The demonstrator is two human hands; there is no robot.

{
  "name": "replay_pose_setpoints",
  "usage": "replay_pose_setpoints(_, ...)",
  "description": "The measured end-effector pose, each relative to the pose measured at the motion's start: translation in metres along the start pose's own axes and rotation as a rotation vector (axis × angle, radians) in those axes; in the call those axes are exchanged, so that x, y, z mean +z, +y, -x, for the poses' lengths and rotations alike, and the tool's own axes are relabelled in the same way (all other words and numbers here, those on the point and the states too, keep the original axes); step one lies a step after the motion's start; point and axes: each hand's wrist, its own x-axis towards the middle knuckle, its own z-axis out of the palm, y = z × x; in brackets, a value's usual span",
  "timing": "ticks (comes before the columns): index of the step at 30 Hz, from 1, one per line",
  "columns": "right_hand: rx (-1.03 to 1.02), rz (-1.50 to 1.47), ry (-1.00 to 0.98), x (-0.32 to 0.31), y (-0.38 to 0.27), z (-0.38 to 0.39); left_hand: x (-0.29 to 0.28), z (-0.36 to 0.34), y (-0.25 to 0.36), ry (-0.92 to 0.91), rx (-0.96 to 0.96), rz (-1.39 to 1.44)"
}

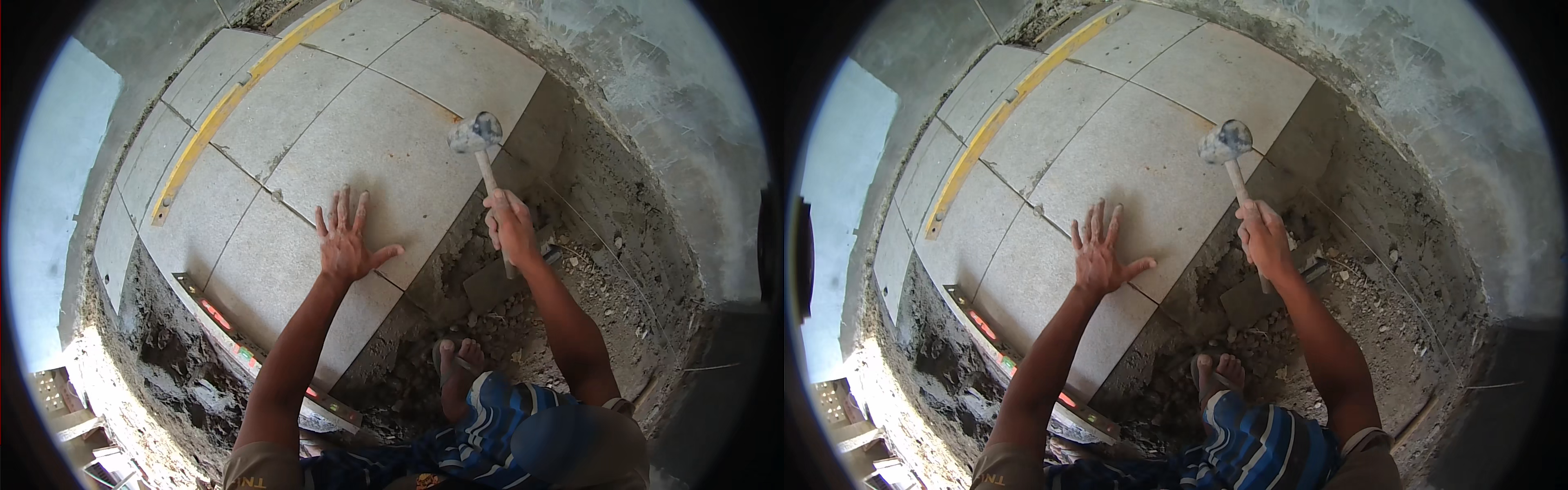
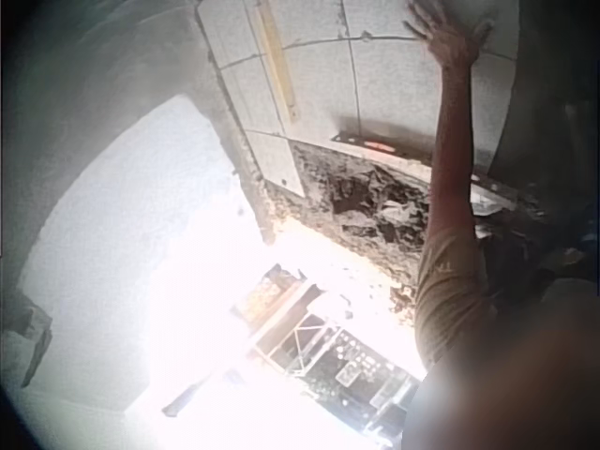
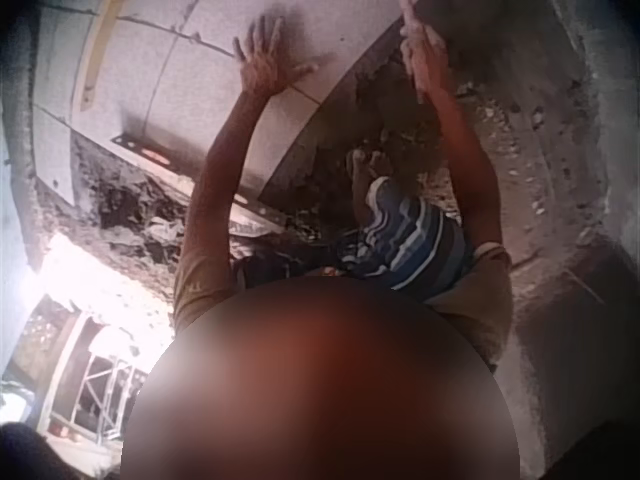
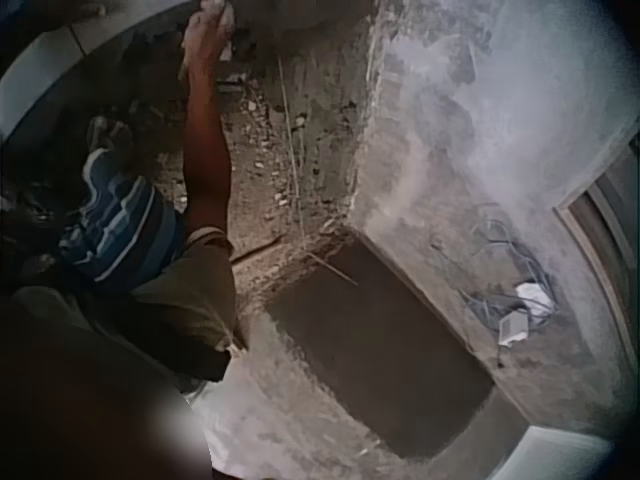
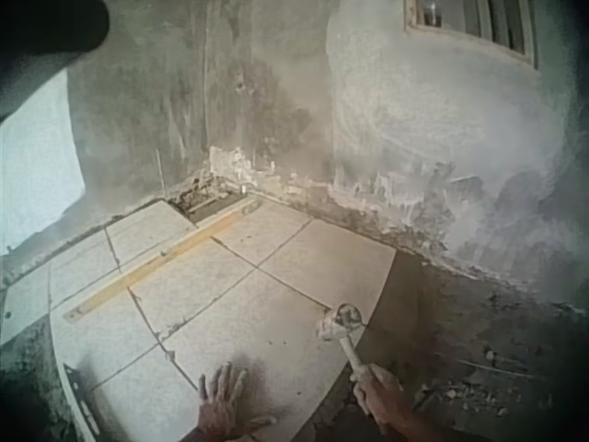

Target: Level and tap tiles into place using a level and rubber mallet during a floor tiling installation.

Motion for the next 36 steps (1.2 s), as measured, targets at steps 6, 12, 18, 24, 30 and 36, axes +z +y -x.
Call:
replay_pose_setpoints(6,0.160,-0.297,-0.040,0.038,0.001,-0.086,0.013,-0.032,-0.030,-0.028,-0.065,-0.083)
replay_pose_setpoints(12,0.310,-0.085,-0.115,0.053,0.023,-0.110,0.016,-0.024,-0.033,0.002,-0.072,-0.009)
replay_pose_setpoints(18,0.286,-0.145,-0.055,0.061,0.015,-0.092,0.020,-0.023,-0.035,0.015,-0.053,0.005)
replay_pose_setpoints(24,-0.003,0.158,-0.030,0.052,0.037,-0.032,0.014,-0.011,-0.009,0.000,0.051,-0.026)
replay_pose_setpoints(30,-0.034,0.321,0.006,0.017,0.022,0.050,0.015,0.012,0.040,-0.115,0.313,0.082)
replay_pose_setpoints(36,-0.150,0.356,0.075,0.007,0.029,0.093,0.021,0.016,0.035,-0.058,0.329,0.072)
